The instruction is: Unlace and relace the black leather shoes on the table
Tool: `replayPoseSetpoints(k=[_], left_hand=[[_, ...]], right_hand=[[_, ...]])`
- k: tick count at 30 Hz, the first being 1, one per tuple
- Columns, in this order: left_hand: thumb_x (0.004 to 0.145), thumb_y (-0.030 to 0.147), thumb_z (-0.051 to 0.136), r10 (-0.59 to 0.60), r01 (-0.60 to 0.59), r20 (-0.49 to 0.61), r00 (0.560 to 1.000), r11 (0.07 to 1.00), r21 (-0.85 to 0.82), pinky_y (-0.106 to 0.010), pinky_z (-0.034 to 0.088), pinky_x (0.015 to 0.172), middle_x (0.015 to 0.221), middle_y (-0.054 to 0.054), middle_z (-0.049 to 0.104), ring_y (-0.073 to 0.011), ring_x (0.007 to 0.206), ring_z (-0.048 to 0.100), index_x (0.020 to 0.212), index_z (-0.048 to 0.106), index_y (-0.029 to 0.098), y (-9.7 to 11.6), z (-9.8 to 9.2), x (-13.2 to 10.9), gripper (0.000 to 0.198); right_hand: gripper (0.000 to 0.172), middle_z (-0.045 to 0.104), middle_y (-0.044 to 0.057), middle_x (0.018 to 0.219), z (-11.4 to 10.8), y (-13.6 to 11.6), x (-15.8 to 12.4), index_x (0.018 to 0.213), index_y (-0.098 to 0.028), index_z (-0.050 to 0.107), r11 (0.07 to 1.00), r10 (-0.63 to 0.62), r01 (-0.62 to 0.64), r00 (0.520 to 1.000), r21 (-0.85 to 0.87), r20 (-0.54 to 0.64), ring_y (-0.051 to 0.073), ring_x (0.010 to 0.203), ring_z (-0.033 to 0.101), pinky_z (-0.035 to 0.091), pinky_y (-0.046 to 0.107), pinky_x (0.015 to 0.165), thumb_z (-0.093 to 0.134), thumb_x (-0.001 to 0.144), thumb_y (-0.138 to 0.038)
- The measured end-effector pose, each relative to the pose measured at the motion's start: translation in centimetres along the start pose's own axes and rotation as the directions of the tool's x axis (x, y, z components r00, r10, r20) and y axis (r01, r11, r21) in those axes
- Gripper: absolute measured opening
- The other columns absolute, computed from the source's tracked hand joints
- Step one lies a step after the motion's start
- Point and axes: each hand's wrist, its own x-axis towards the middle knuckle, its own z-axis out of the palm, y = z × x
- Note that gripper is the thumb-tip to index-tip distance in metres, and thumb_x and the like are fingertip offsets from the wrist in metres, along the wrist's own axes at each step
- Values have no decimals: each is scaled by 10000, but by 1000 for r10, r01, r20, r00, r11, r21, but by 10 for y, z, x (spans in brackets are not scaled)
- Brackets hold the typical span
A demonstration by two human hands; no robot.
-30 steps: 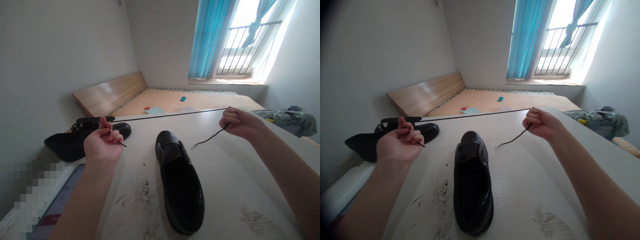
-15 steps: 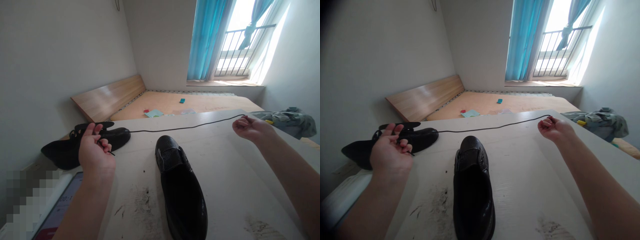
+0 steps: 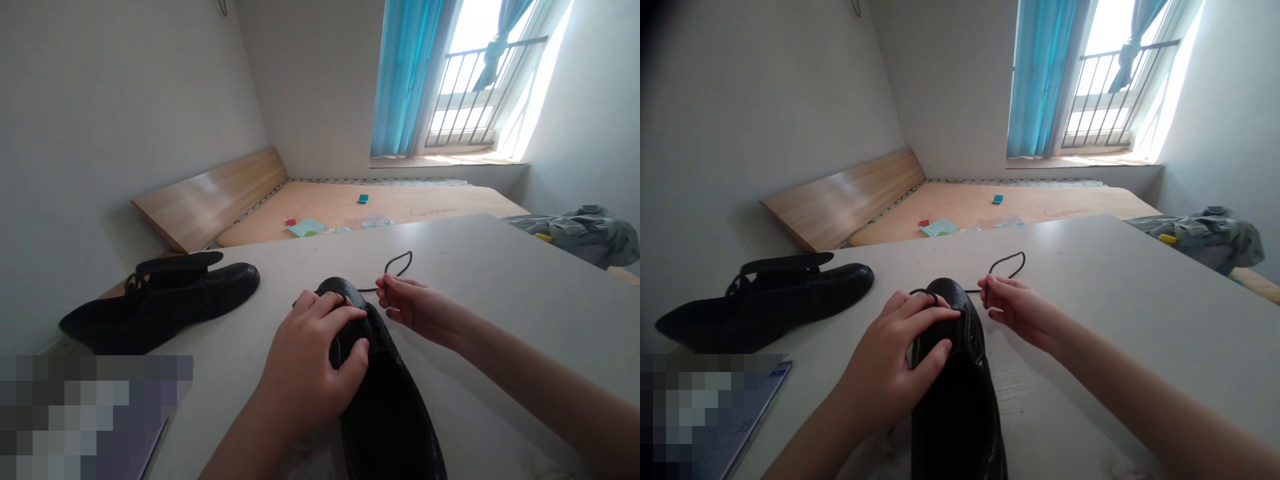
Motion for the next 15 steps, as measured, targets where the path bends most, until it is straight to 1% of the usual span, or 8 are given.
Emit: replayPoseSetpoints(k=[2,3,5,7,9,12,13,15], left_hand=[[798,322,575,27,-27,33,999,1000,7,-474,450,858,1126,-62,671,-297,976,505,1102,702,269,0,-3,0,334],[799,319,573,47,-47,47,998,999,-5,-478,449,868,1148,-51,671,-295,974,503,1109,697,280,-1,-5,1,336],[803,304,563,78,-75,69,995,996,-41,-479,450,876,1181,-25,671,-287,967,501,1115,690,304,-2,-6,2,336],[805,278,547,78,-73,76,994,995,-72,-473,456,869,1184,-1,676,-278,962,502,1103,690,318,-2,-7,3,332],[801,264,535,68,-63,74,995,996,-68,-471,461,848,1170,2,683,-278,951,504,1033,708,309,-2,-7,5,293],[797,269,530,71,-70,87,994,997,-14,-478,461,808,1173,-19,679,-283,915,506,881,715,274,-2,-4,6,203],[798,275,531,74,-74,88,993,997,-1,-480,462,801,1176,-27,677,-284,907,508,883,712,267,-2,-3,6,200],[802,288,532,85,-86,68,994,996,6,-483,462,809,1176,-43,676,-290,917,514,1012,700,263,-3,-1,5,270]], right_hand=[[163,613,-27,641,-1,1,-2,872,-152,678,1000,-4,3,1000,20,27,49,552,571,473,134,519,724,823,-301],[172,615,-27,643,-1,0,-2,874,-151,678,1000,-2,1,999,23,38,49,564,575,474,135,534,747,800,-290],[205,671,-2,734,-1,-3,-4,880,-155,667,1000,13,-12,998,-4,59,65,656,625,479,147,586,783,761,-274],[244,710,22,828,1,-10,-7,870,-160,647,995,14,-7,997,-100,72,86,741,655,463,164,616,804,732,-286],[285,723,30,826,3,-18,-11,867,-158,640,966,-23,39,998,-255,66,103,745,661,432,187,609,812,713,-325],[352,740,53,851,5,-27,-16,966,-160,683,846,-81,106,994,-522,71,144,762,669,432,244,629,779,718,-390],[362,743,58,867,6,-28,-18,992,-163,693,795,-99,125,992,-594,77,161,781,673,443,263,641,759,728,-402],[323,744,62,895,9,-26,-20,976,-169,700,703,-150,167,985,-692,85,189,833,679,469,296,670,708,757,-407]])
